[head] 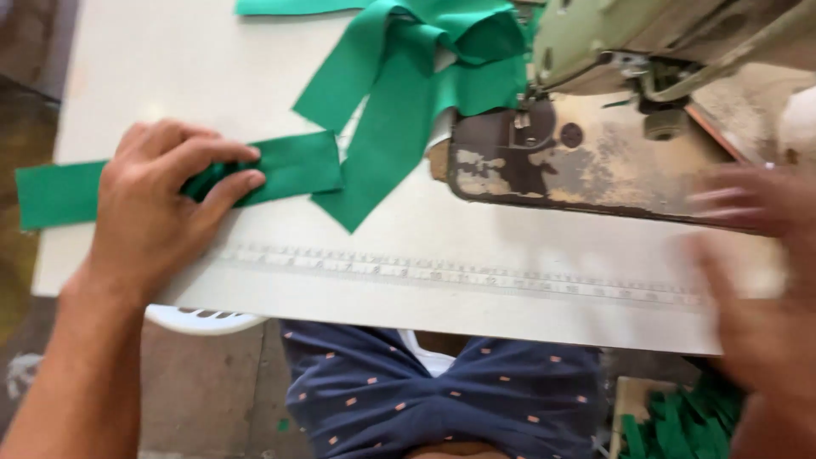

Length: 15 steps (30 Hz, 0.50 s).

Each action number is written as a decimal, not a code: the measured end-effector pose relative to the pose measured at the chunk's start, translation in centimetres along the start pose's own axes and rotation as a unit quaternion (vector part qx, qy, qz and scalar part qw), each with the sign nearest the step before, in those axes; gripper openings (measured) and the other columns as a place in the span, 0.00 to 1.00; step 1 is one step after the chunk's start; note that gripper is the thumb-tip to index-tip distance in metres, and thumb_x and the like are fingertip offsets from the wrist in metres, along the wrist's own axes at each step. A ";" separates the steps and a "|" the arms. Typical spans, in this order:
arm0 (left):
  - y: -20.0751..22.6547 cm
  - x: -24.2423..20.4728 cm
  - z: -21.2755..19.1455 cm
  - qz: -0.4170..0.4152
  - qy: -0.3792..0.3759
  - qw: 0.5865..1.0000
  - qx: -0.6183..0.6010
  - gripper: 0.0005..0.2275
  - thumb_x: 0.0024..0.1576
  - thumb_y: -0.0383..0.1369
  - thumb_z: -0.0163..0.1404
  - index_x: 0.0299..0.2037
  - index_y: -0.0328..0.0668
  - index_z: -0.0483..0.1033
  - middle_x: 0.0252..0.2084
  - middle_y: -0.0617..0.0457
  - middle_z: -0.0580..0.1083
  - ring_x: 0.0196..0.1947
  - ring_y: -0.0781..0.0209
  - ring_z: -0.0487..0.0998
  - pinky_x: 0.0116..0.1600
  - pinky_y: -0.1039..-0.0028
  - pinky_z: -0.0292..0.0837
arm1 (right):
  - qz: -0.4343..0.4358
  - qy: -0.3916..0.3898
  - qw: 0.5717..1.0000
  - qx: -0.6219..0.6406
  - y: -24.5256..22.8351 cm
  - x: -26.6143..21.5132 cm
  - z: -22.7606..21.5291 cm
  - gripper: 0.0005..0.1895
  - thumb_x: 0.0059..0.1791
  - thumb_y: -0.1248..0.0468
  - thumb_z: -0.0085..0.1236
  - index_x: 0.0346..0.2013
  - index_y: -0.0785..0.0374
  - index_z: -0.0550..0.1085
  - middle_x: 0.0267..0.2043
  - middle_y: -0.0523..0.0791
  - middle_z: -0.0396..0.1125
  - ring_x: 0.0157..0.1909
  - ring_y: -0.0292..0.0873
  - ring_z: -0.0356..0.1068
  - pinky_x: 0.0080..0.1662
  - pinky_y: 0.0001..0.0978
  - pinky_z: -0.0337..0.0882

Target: Sewing green fabric strips using an industrial sewing machine in a factory setting.

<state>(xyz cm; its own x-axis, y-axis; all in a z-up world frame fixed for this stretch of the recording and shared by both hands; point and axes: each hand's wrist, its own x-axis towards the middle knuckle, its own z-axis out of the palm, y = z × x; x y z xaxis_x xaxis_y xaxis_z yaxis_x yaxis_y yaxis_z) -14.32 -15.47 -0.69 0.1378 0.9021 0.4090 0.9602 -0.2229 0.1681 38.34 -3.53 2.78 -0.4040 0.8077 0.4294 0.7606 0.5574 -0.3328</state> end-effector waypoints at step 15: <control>7.4 -0.9 0.6 0.000 0.078 0.987 -0.139 0.07 0.66 0.38 0.64 0.41 0.46 0.81 0.41 0.54 0.75 0.41 0.51 0.73 0.54 0.61 0.68 | -0.261 -0.150 0.947 0.112 -16.2 10.0 8.3 0.21 0.60 0.55 0.64 0.62 0.68 0.81 0.64 0.59 0.75 0.56 0.54 0.77 0.61 0.56 0.76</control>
<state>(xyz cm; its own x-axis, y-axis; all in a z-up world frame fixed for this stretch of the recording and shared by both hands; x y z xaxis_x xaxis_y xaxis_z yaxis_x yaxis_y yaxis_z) -7.18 -17.72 -0.38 0.0780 0.8391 0.5383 0.8540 -0.3349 0.3983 17.74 -2.87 5.48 -0.8475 0.4099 0.3372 0.3042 0.8957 -0.3244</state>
